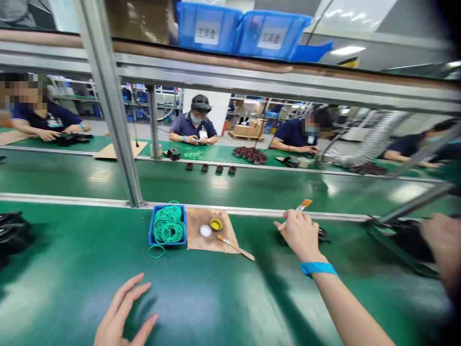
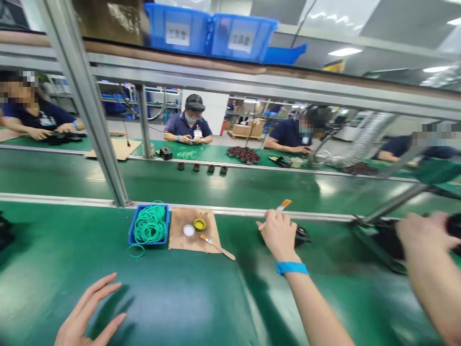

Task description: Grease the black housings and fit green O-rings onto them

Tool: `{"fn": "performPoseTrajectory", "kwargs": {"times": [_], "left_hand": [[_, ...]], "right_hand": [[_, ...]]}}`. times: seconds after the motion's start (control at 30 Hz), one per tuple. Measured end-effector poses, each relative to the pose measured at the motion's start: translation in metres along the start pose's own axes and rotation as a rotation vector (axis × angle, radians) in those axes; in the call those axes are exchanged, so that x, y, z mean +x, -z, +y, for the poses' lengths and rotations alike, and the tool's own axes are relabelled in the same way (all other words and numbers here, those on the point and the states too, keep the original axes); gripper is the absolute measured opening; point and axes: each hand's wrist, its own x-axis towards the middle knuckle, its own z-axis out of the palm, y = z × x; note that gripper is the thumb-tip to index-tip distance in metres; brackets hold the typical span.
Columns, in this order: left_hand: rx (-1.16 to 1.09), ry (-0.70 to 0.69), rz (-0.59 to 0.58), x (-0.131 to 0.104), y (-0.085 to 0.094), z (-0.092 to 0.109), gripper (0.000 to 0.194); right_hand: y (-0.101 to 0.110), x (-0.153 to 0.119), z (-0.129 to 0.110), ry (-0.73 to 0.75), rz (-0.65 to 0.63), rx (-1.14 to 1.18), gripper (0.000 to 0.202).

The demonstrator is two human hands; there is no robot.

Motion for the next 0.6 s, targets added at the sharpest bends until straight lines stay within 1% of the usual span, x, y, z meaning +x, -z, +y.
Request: {"fn": "performPoseTrajectory", "kwargs": {"times": [0.07, 0.2, 0.27, 0.33, 0.4, 0.47, 0.53, 0.6], "left_hand": [[0.036, 0.000, -0.034, 0.001, 0.008, -0.007, 0.032], [0.094, 0.060, -0.077, 0.001, 0.015, -0.018, 0.029], [0.120, 0.080, -0.097, 0.000, 0.019, -0.021, 0.029], [0.158, 0.098, -0.111, -0.001, 0.026, -0.026, 0.029], [0.232, 0.132, -0.091, 0.002, 0.040, -0.035, 0.030], [0.342, 0.194, -0.025, 0.010, 0.061, -0.054, 0.032], [0.451, 0.287, 0.063, 0.022, 0.091, -0.080, 0.038], [0.542, 0.393, 0.165, 0.037, 0.127, -0.111, 0.051]], "right_hand": [[-0.006, -0.006, -0.042, 0.222, -0.017, 0.119, 0.011], [-0.019, -0.034, -0.155, 0.712, -0.047, 0.326, 0.004], [-0.024, -0.049, -0.208, 0.918, -0.033, 0.383, 0.007], [-0.028, -0.060, -0.247, 1.091, 0.007, 0.420, 0.012], [-0.033, -0.065, -0.270, 1.211, 0.068, 0.451, 0.018], [-0.040, -0.065, -0.281, 1.279, 0.131, 0.485, 0.024], [-0.047, -0.062, -0.284, 1.319, 0.182, 0.518, 0.028], [-0.051, -0.059, -0.283, 1.340, 0.209, 0.553, 0.031]]}}
